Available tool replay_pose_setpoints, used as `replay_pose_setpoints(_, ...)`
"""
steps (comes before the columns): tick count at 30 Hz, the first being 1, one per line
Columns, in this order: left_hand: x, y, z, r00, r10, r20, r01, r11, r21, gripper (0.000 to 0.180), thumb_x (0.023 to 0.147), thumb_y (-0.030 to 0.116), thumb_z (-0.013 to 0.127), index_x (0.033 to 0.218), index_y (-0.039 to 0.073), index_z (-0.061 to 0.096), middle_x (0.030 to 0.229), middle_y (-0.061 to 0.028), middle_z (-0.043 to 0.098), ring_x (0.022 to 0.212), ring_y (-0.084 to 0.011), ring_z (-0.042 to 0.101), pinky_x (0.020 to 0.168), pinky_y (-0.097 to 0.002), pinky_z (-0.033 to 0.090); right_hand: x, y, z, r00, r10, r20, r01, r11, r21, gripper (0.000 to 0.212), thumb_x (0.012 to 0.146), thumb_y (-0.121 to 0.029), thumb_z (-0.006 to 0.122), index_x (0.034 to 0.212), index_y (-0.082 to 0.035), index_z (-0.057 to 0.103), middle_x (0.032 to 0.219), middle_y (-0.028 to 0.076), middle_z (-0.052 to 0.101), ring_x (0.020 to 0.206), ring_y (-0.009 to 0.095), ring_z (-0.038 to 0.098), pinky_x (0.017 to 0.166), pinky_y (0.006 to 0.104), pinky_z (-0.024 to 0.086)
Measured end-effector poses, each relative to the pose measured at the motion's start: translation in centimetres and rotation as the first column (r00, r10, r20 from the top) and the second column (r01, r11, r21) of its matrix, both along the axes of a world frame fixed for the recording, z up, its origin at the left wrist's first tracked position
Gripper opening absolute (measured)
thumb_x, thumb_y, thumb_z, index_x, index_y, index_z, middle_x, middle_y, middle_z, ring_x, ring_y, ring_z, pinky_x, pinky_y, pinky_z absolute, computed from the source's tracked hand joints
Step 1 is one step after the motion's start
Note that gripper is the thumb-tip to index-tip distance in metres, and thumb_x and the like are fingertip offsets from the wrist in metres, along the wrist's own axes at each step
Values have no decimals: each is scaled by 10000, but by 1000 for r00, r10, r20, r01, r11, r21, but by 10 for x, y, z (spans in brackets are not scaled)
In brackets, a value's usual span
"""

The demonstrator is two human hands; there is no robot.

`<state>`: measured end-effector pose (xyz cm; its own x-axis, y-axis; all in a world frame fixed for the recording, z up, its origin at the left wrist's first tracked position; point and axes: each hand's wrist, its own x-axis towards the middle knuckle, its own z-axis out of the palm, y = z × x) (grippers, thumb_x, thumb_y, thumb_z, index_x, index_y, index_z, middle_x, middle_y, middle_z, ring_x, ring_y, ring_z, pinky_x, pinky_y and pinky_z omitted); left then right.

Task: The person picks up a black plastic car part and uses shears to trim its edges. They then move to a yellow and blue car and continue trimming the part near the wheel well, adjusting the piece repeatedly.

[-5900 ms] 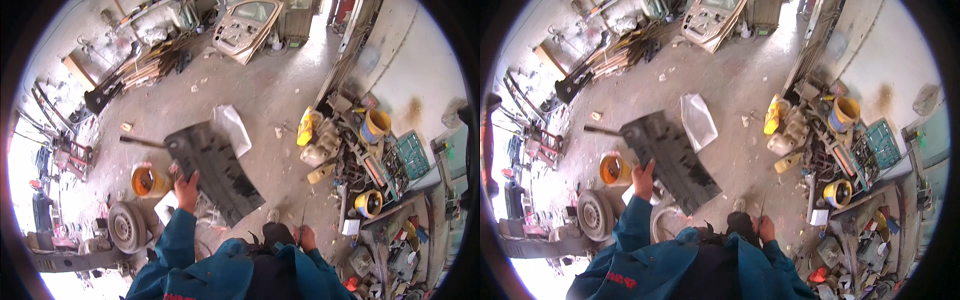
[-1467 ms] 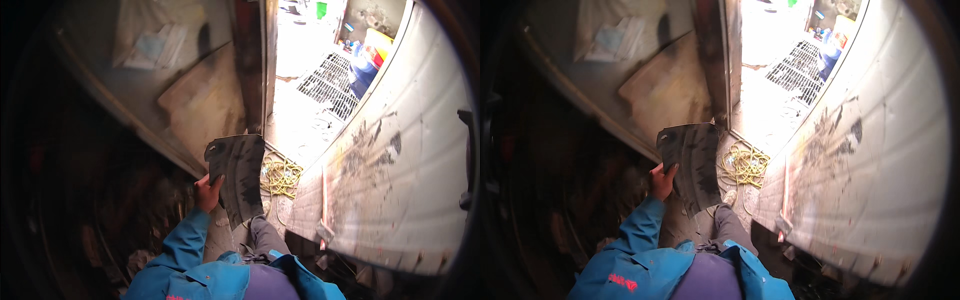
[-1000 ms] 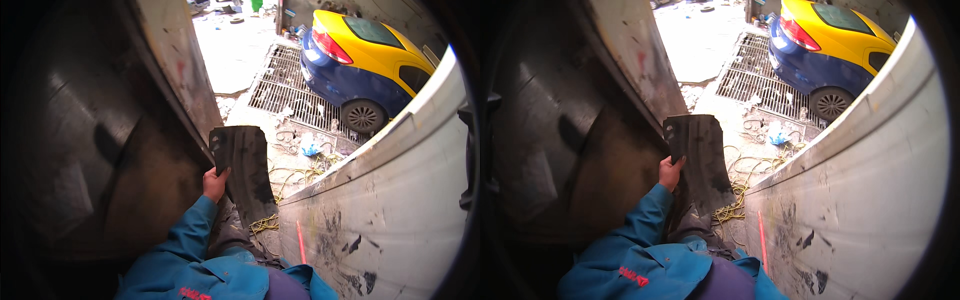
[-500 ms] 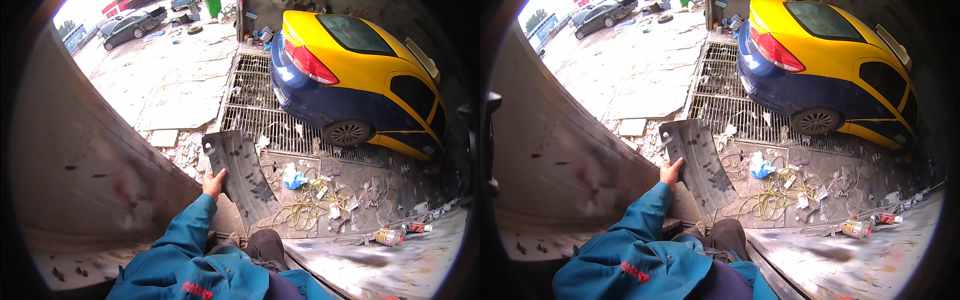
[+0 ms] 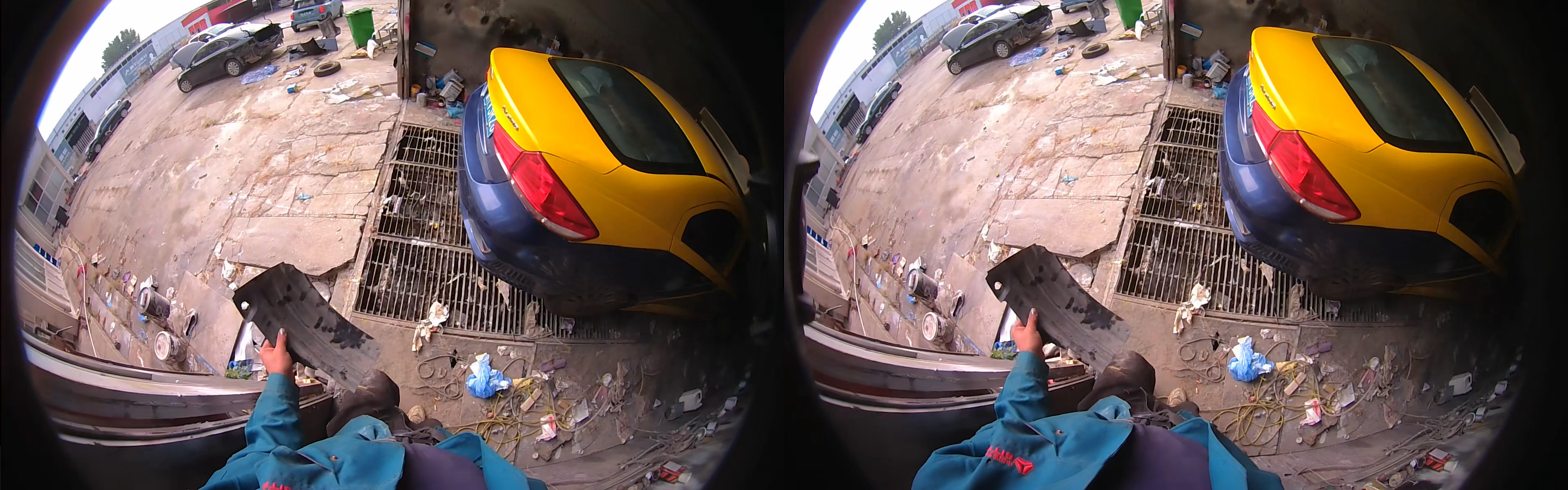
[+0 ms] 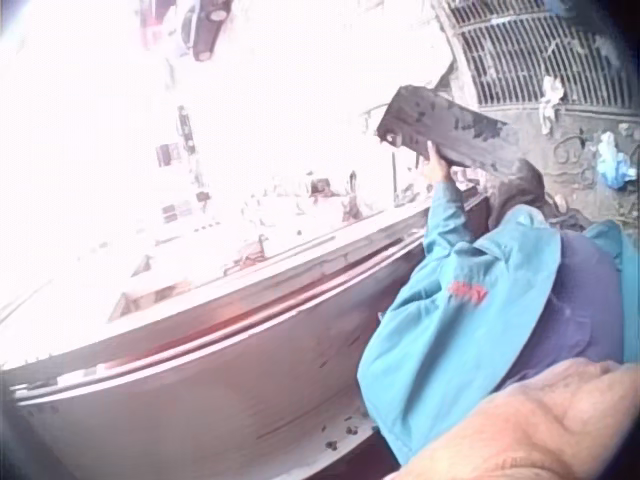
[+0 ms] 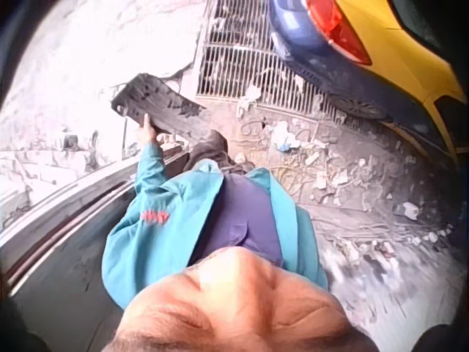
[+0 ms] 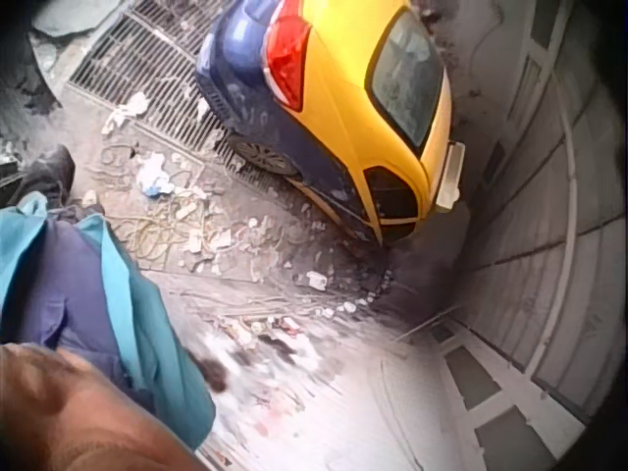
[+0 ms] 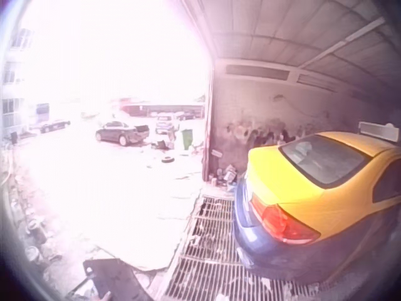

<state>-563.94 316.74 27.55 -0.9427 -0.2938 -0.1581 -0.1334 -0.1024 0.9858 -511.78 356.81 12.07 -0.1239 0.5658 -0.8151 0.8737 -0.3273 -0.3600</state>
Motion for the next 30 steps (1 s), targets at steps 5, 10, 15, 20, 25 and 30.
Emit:
replay_pose_setpoints(5, -117, 8, -33, 972, 231, 37, -226, 969, -99, 302, 1036, 169, 774, 1175, -97, 747, 1124, -120, 793, 940, -168, 706, 893, -341, 574, -84, 87, -6, 989, -138, -59, 132, 987, -89, 436, 917, -365, 875, 830, 39, 734, 642, 151, 675, 514, 284, 641, 483, 432, 501)
replay_pose_setpoints(10, -274, 76, -52, 972, 224, 68, -205, 955, -214, 286, 1047, 192, 759, 1111, -87, 754, 997, -89, 801, 849, -134, 677, 811, -325, 554, -300, 134, -16, 994, 90, 62, -92, 995, 42, 460, 883, -398, 887, 852, 34, 730, 722, 181, 696, 615, 330, 664, 571, 467, 519)
replay_pose_setpoints(15, -434, 171, 6, 995, -3, -99, -12, 989, -151, 293, 1032, 200, 787, 1144, -70, 778, 985, -60, 808, 878, -95, 681, 811, -295, 559, -510, 173, 14, 935, 312, 167, -335, 933, 131, 499, 840, -439, 902, 880, 27, 725, 822, 217, 723, 742, 386, 693, 682, 511, 543)
replay_pose_setpoints(20, -569, 236, 37, 974, -171, -146, 95, 901, -422, 296, 1030, 200, 787, 1171, -60, 778, 927, -29, 804, 848, -71, 666, 773, -290, 553, -634, 252, 47, 823, 476, 310, -550, 805, 224, 547, 797, -479, 916, 908, 19, 720, 923, 254, 750, 869, 443, 722, 792, 554, 567)
replay_pose_setpoints(25, -689, 298, 12, 989, -88, -120, 32, 914, -404, 254, 1035, 182, 775, 1130, -53, 793, 936, -29, 803, 842, -79, 676, 775, -281, 550, -817, 371, 44, 860, 509, 36, -491, 807, 327, 605, 748, -518, 927, 977, 11, 744, 999, 268, 775, 972, 443, 756, 856, 546, 579)
replay_pose_setpoints(30, -777, 363, 6, 995, 73, -61, -93, 876, -473, 314, 1002, 257, 807, 1046, -54, 805, 880, -73, 806, 792, -109, 695, 751, -320, 563, -1034, 481, 88, 840, 542, -26, -503, 795, 339, 559, 823, -484, 893, 1001, 23, 737, 1018, 274, 770, 971, 462, 750, 843, 554, 578)
